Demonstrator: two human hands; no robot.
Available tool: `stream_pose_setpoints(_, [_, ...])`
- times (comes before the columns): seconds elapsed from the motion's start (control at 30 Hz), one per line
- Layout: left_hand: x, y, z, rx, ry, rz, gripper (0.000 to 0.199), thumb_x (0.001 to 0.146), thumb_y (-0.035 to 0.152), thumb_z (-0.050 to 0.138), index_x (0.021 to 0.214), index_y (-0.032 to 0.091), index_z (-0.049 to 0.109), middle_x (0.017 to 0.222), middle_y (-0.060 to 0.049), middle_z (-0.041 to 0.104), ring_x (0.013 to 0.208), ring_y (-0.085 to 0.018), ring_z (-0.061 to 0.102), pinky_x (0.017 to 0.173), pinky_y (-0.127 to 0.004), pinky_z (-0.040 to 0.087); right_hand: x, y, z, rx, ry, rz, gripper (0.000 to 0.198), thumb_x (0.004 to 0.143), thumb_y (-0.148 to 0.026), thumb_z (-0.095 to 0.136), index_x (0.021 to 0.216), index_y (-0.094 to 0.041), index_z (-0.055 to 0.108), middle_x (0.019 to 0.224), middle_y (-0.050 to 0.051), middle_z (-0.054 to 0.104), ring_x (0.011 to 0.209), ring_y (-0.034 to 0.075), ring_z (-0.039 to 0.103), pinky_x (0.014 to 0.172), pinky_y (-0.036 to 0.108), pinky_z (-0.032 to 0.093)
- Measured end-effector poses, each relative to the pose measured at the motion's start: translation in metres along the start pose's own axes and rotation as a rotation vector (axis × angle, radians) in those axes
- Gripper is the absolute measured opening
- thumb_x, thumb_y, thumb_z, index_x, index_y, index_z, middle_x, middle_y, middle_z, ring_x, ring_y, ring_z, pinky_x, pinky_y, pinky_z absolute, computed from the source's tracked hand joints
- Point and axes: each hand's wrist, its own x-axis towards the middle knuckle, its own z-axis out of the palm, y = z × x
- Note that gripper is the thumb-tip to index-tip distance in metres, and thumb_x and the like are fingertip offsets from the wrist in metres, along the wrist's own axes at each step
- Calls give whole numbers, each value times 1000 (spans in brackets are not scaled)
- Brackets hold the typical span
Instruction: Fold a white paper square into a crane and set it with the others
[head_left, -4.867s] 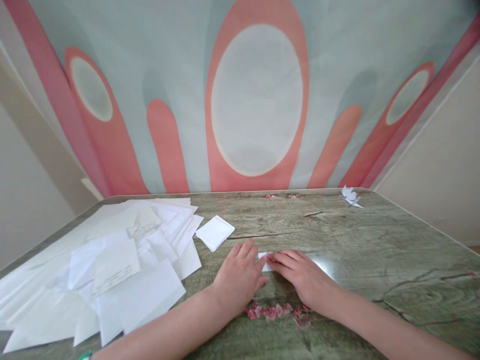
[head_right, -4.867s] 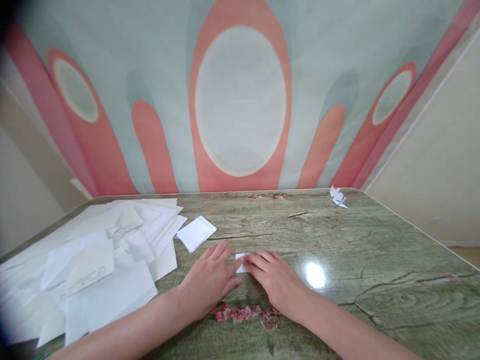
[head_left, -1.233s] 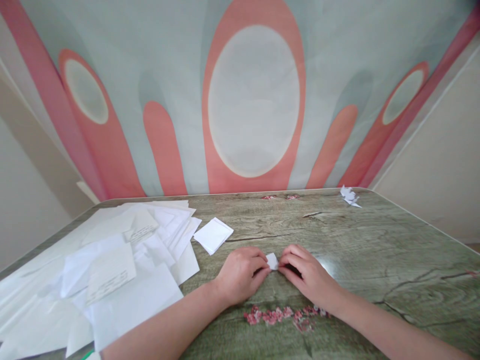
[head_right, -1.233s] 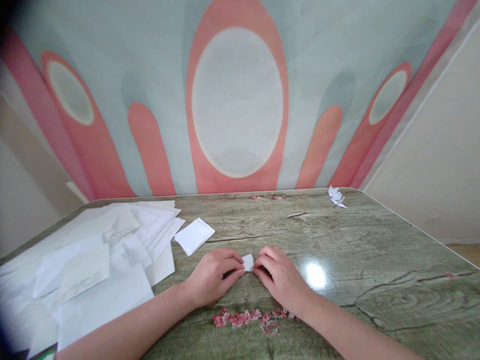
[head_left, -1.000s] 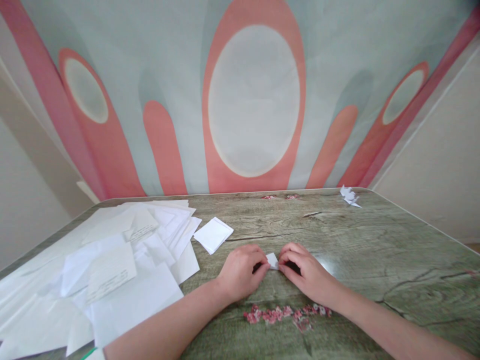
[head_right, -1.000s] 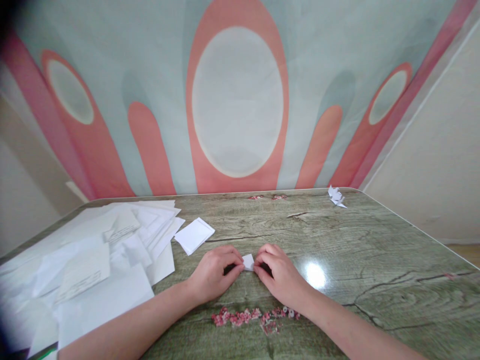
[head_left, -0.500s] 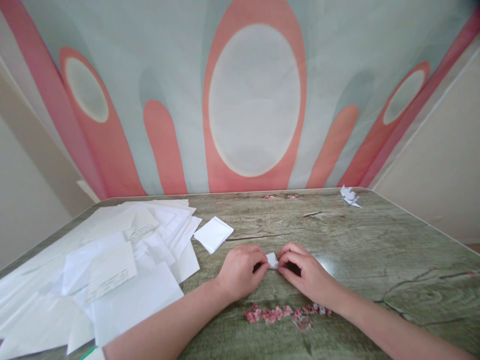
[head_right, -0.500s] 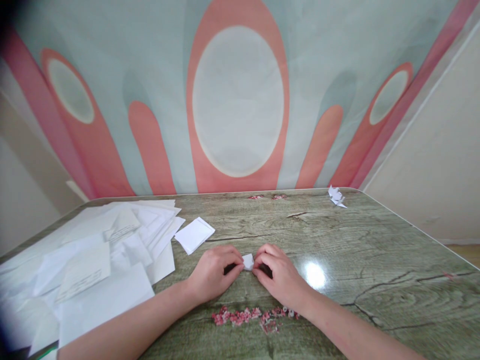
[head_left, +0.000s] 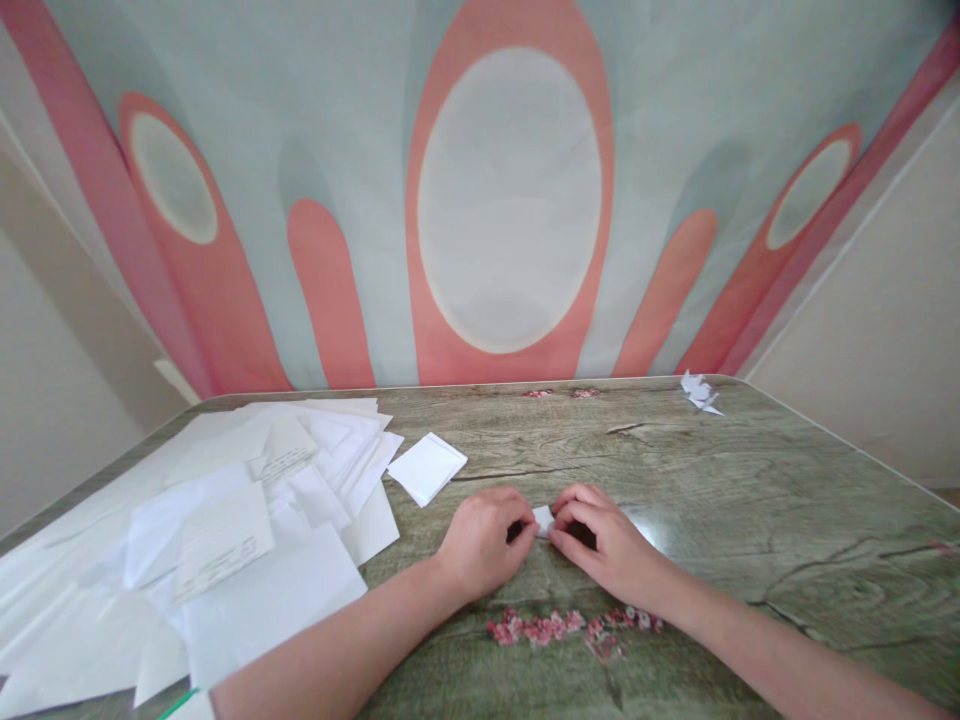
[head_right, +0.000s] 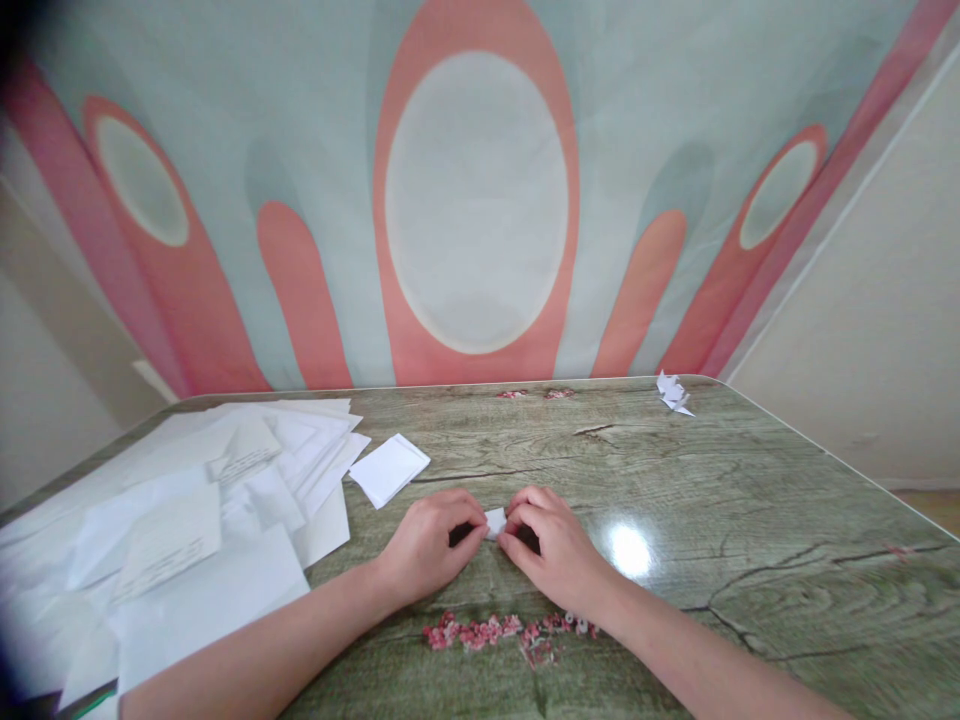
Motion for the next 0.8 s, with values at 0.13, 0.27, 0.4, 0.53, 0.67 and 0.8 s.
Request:
stream_pose_setpoints(0.13, [0,0,1,-8,3,-2,15,80,17,50,75,18,64,78,-1,63,75,-14,58,70,-22,43,2,0,0,13,-12,-4,9,82,-21,53,74,-20,58,88,3,56,86,17,52,78,32,40])
stream_pose_setpoints(0.27, [1,1,0,-10,1,-7,15,80,16,50,75,19,64,78,-1,63,75,-14,58,70,-22,43,3,0,-1,14,-13,4,11,82,-19,52,73,-19,58,87,3,56,86,17,52,78,32,39])
stream_pose_setpoints(0.4, [1,0,0,-12,2,-14,14,79,16,50,75,18,63,77,-1,63,75,-14,58,69,-22,43,3,0,-1,-4,-10,12,9,81,-17,53,73,-19,58,88,2,56,86,17,52,78,32,38])
stream_pose_setpoints(0.53, [1,0,2,-12,13,-11,14,80,16,50,75,18,63,77,-1,62,75,-14,57,70,-22,43,3,0,-1,0,-9,8,8,80,-16,54,73,-19,56,86,1,56,86,16,51,78,31,38])
stream_pose_setpoints(0.67, [1,0,2,-19,18,-11,12,79,15,51,75,18,62,76,-1,62,75,-14,57,70,-22,42,3,-1,0,8,-5,5,7,82,-18,53,76,-20,56,83,1,56,84,16,51,77,31,38])
stream_pose_setpoints(0.8, [1,0,2,-21,20,-15,13,80,15,50,74,18,61,76,-1,61,75,-14,56,69,-22,42,3,0,1,8,0,21,9,82,-19,53,74,-20,57,85,1,56,85,17,52,78,31,38])
